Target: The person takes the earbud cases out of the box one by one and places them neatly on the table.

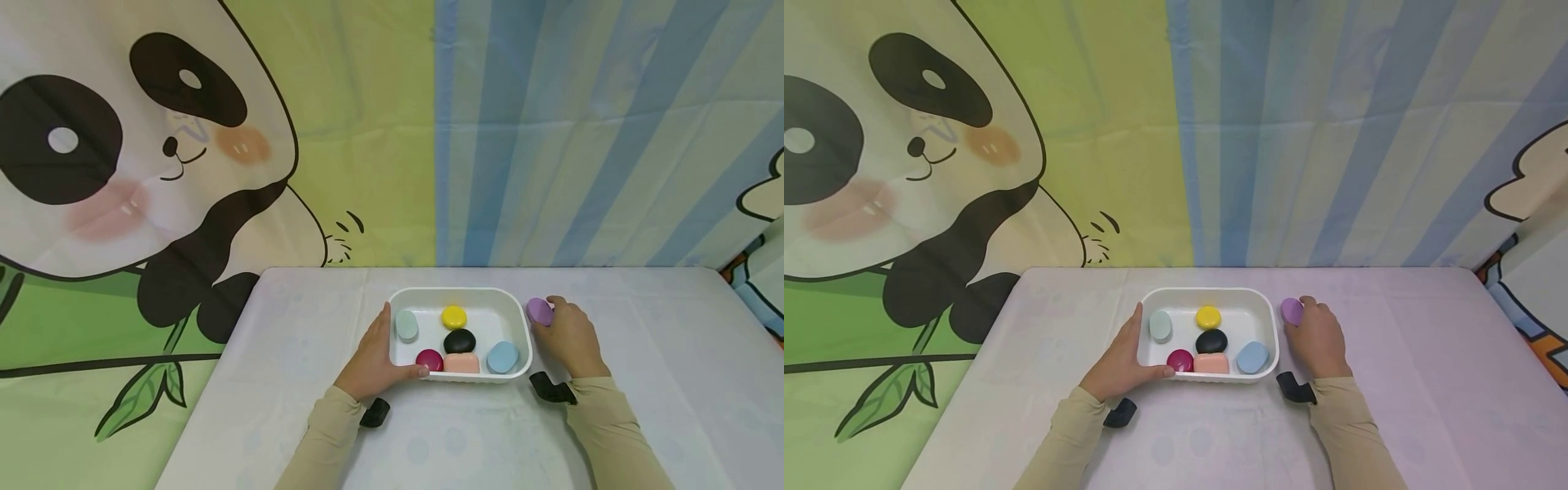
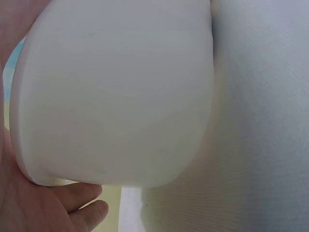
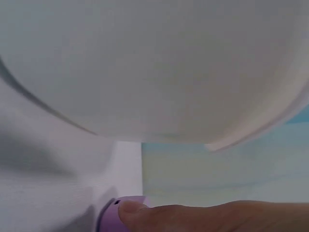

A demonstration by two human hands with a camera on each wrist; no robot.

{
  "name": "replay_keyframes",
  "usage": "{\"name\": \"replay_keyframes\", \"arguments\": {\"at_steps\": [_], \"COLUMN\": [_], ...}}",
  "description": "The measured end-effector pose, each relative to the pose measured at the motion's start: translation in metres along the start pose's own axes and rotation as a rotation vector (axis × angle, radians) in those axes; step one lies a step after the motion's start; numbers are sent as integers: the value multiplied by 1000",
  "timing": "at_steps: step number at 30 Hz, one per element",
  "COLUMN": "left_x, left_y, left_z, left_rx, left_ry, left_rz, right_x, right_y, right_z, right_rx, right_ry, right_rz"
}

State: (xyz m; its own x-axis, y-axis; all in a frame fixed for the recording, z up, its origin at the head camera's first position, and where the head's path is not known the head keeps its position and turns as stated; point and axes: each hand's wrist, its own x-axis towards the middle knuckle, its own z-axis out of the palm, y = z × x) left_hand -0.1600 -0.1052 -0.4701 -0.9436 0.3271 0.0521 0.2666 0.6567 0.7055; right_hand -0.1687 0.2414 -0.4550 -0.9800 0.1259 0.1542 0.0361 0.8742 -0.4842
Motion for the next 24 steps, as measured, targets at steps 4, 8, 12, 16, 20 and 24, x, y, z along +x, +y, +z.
{"name": "replay_keyframes", "arguments": {"at_steps": [4, 8, 12, 16, 20, 24], "left_x": [0, 0, 0, 0, 0, 0], "left_y": [-1, -1, -1, -1, -2, -3], "left_z": [0, 0, 0, 0, 2, 2], "left_rx": [-1, 13, 22, 22, 29, 22], "left_ry": [0, -2, -3, 1, 7, 1], "left_rz": [7, 19, 14, 3, 1, 4], "right_x": [-1, -4, -7, -9, -12, -15], "right_y": [-5, -11, -18, -26, -34, -46], "right_z": [-5, -11, -16, -18, -18, -15], "right_rx": [-8, -4, 5, 28, 58, 77], "right_ry": [5, 32, 81, 135, 153, 155], "right_rz": [10, -20, -66, -106, -125, -146]}}
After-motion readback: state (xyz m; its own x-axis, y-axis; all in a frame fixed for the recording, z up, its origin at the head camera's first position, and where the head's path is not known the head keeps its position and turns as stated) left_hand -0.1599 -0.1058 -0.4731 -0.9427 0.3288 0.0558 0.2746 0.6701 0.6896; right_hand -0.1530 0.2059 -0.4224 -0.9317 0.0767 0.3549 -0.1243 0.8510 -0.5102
